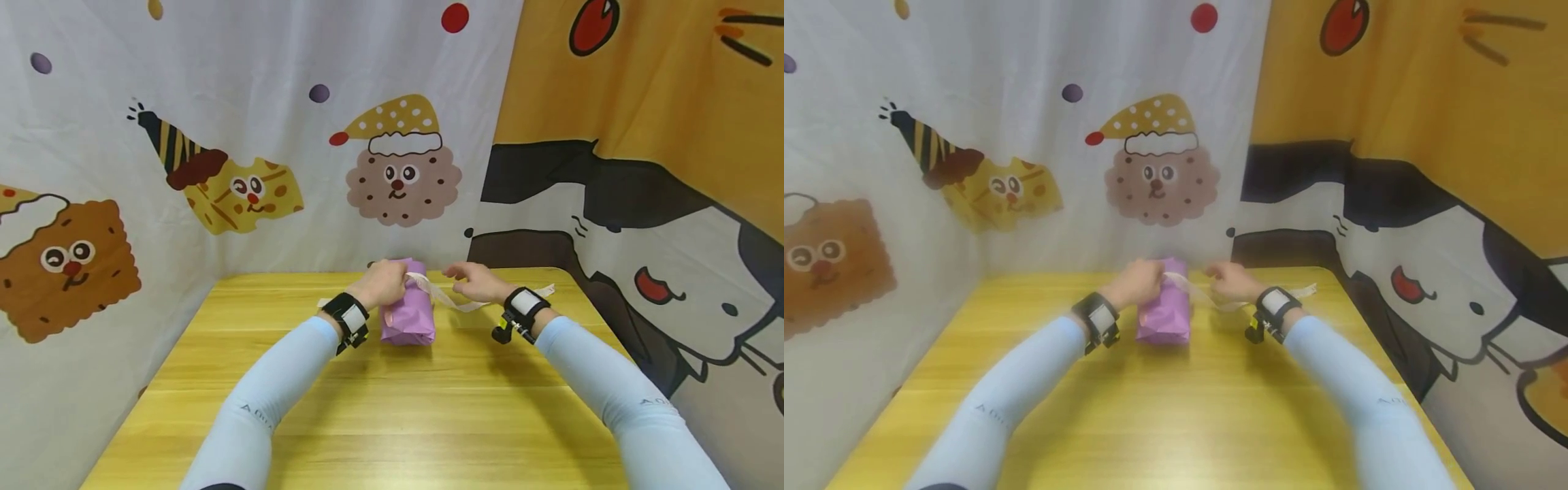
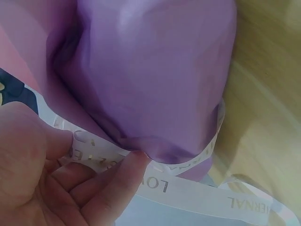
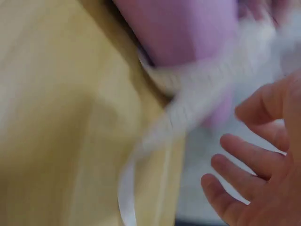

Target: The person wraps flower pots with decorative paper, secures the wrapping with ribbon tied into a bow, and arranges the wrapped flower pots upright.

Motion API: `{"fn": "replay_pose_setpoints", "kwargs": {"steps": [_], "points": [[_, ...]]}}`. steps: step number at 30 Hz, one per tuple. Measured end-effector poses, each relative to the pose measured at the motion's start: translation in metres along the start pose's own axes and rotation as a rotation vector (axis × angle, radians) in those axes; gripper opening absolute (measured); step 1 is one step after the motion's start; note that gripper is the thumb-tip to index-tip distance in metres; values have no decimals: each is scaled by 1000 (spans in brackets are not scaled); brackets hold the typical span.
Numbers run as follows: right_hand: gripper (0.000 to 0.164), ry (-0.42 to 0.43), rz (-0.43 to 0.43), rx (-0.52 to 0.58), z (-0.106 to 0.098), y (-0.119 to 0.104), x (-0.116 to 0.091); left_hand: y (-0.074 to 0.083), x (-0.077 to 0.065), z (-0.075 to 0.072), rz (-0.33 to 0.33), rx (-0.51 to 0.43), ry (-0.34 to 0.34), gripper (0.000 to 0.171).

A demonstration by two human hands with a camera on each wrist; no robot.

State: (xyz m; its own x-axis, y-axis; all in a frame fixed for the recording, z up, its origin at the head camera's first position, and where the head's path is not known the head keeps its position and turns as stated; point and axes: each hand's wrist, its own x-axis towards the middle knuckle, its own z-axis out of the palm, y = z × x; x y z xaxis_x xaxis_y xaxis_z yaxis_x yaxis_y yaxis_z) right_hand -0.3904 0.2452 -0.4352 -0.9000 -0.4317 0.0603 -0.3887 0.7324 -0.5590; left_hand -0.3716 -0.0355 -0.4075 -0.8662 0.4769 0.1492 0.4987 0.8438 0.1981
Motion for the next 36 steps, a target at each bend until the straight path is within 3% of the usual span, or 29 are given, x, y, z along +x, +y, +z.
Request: {"fn": "replay_pose_setpoints", "kwargs": {"steps": [3,7,12,18,24,30,36], "points": [[56,-80,-33,39,22,-16,11,-1,0,0,2,3,4,20],[48,-54,-19,46,40,-27,18,-2,-1,1,28,-2,11,22],[23,20,16,125,42,-35,21,-6,-3,2,59,-22,33,20],[18,32,-5,25,36,-36,22,-14,-6,1,79,2,44,19],[24,-34,-39,80,22,-35,14,-20,-13,-6,51,106,64,17],[52,32,-72,28,5,-28,12,-29,-21,-13,51,204,97,20],[62,78,-129,-51,-5,-9,6,-51,-37,-16,46,177,69,12]]}}
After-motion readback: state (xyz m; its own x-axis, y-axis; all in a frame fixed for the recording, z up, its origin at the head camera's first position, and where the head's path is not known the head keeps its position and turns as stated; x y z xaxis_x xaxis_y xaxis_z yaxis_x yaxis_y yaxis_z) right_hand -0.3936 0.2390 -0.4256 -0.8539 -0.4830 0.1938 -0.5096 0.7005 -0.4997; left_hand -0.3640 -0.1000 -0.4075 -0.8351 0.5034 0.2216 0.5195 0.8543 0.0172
